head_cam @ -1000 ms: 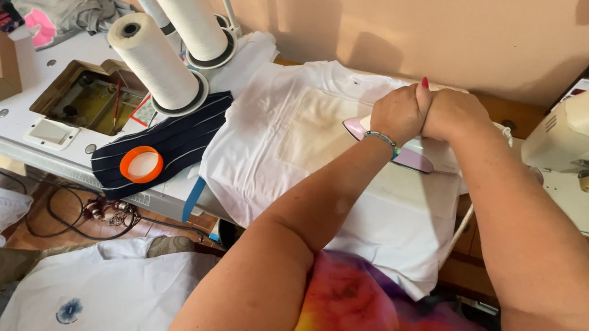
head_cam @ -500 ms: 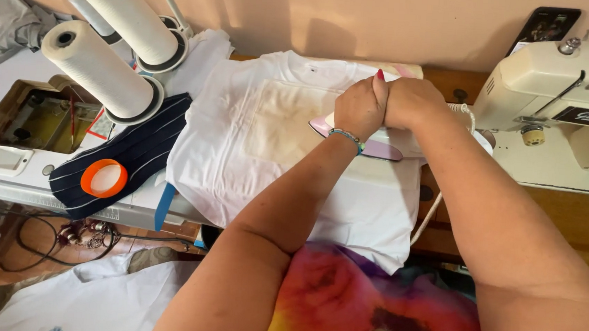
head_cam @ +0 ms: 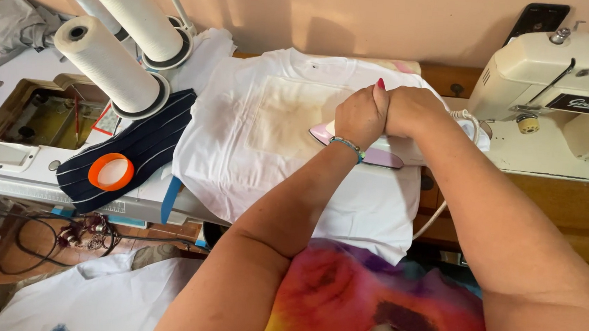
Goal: Smoothing a white t-shirt and applying a small circular heat transfer patch using a hand iron on a sewing table.
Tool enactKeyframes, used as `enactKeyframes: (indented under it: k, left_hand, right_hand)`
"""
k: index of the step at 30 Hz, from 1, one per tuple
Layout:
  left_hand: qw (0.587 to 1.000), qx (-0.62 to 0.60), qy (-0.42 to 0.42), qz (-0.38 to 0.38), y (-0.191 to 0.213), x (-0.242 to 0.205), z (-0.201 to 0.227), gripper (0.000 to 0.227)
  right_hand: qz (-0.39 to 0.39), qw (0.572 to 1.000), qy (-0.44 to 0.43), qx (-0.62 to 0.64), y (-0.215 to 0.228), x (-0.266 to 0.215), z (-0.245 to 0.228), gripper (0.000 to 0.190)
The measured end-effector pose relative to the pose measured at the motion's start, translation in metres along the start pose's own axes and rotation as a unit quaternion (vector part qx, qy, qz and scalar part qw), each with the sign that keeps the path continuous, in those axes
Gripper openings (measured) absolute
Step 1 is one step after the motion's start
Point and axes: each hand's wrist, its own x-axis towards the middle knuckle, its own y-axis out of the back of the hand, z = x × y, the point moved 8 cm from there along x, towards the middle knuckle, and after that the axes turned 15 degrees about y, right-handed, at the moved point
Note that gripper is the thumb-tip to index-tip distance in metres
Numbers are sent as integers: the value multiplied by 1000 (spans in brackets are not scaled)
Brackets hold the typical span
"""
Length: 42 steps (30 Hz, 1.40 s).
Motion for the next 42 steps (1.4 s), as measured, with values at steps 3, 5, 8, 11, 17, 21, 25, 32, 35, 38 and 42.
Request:
enactKeyframes:
  k: [3, 5, 8, 11, 17, 21, 25, 32, 35, 38, 42]
  left_hand:
    - [1000, 1, 4, -4, 5, -4, 0, 72]
    - [1000, -1, 9, -7, 9, -7, -1, 73]
    - [1000, -5, 14, -12, 14, -10, -3, 72]
    - [1000, -1, 13, -3, 17, -5, -8, 71]
    - [1000, -3, 20, 10, 21, 6, -20, 71]
    - [999, -2, 17, 27, 24, 16, -23, 70]
    - [999, -12, 7, 35, 29, 28, -22, 68]
    - [999, -14, 8, 45, 25, 51, -23, 68]
    - [1000, -18, 8, 21, 18, 60, -21, 69]
    - [1000, -18, 8, 8, 11, 70, -19, 72]
    - [1000, -18, 13, -1, 6, 73, -13, 75]
  right_hand:
    - [4, 1000, -1, -2, 2, -2, -5, 45]
    - [5, 1000, -1, -2, 2, -3, -8, 45]
    - [7, 1000, -2, -5, 4, -3, -12, 46]
    - [9, 1000, -2, -5, 6, -1, -18, 46]
    - [12, 1000, 0, -5, 9, 10, -26, 47]
    - [13, 1000, 5, -6, 11, 18, -29, 47]
    - [15, 1000, 6, -5, 13, 28, -29, 48]
    - [11, 1000, 19, -5, 15, 49, -23, 49]
    - [11, 1000, 23, -6, 15, 54, -18, 49]
    - [12, 1000, 21, -3, 16, 59, -12, 50]
    - [13, 1000, 18, 0, 16, 59, -4, 50]
